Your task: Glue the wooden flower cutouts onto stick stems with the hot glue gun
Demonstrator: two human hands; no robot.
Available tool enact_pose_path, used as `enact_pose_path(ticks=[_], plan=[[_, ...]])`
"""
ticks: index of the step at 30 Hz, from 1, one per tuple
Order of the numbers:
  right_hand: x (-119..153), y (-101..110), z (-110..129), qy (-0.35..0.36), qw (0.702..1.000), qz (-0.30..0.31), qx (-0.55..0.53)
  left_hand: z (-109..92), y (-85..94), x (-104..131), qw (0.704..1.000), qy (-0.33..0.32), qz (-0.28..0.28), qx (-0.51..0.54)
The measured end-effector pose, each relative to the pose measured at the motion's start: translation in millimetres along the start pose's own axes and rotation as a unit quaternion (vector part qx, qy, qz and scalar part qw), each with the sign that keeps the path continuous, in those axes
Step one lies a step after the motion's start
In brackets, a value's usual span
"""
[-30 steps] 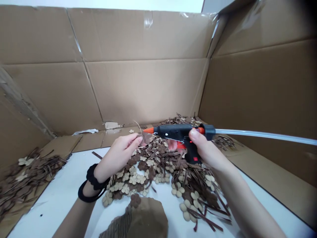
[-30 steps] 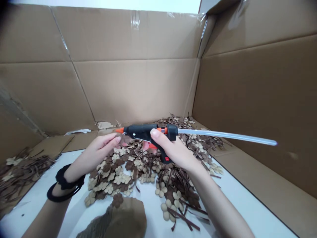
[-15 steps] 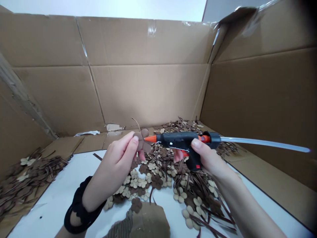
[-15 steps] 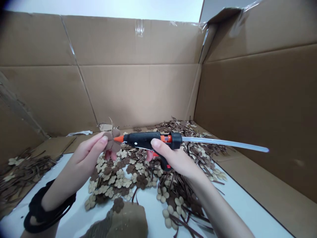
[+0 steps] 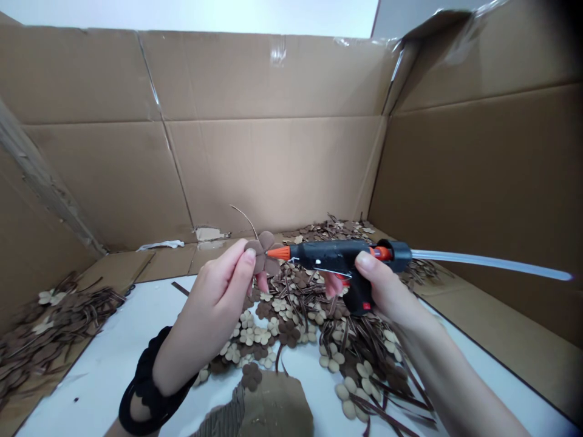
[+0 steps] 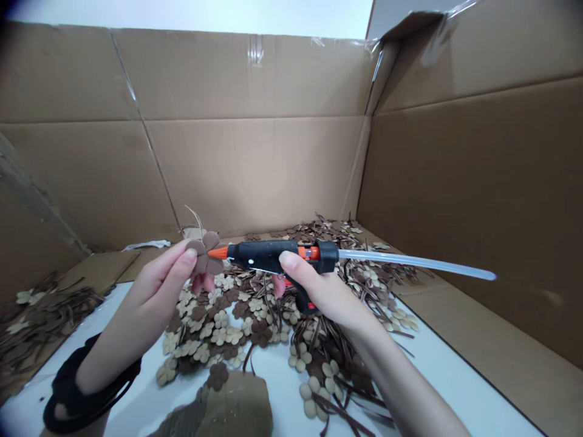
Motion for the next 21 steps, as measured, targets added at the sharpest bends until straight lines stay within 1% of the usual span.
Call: enact_pose_path(ticks=[6,17,21], plan=[[0.2,-2.3,0.3,-0.030,1.000,-0.004,-0.007,-0.7,0.0,0.2,1.000,-0.004,-0.010,0.008],[0.2,-2.3,-2.3,-0.024,1.000,-0.008,-0.002,-1.2,-0.3,0.2,1.000,-0.008,-0.013,-0.003],[1.9,-1.9,-0.4,-0.025,0.999,-0.021,0.036,-0.2,0.2,-1.4,0.999,-0.013,-0.022,-0.033]])
Point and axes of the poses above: each hand's wrist, its own x-axis away from the middle knuckle, its own y-axis out of the back of the hand, z = x × y, the point moved 5 cm from there along -x, towards the middle knuckle, and after that the axes turned 12 degrees about z, right-handed, at the moved point
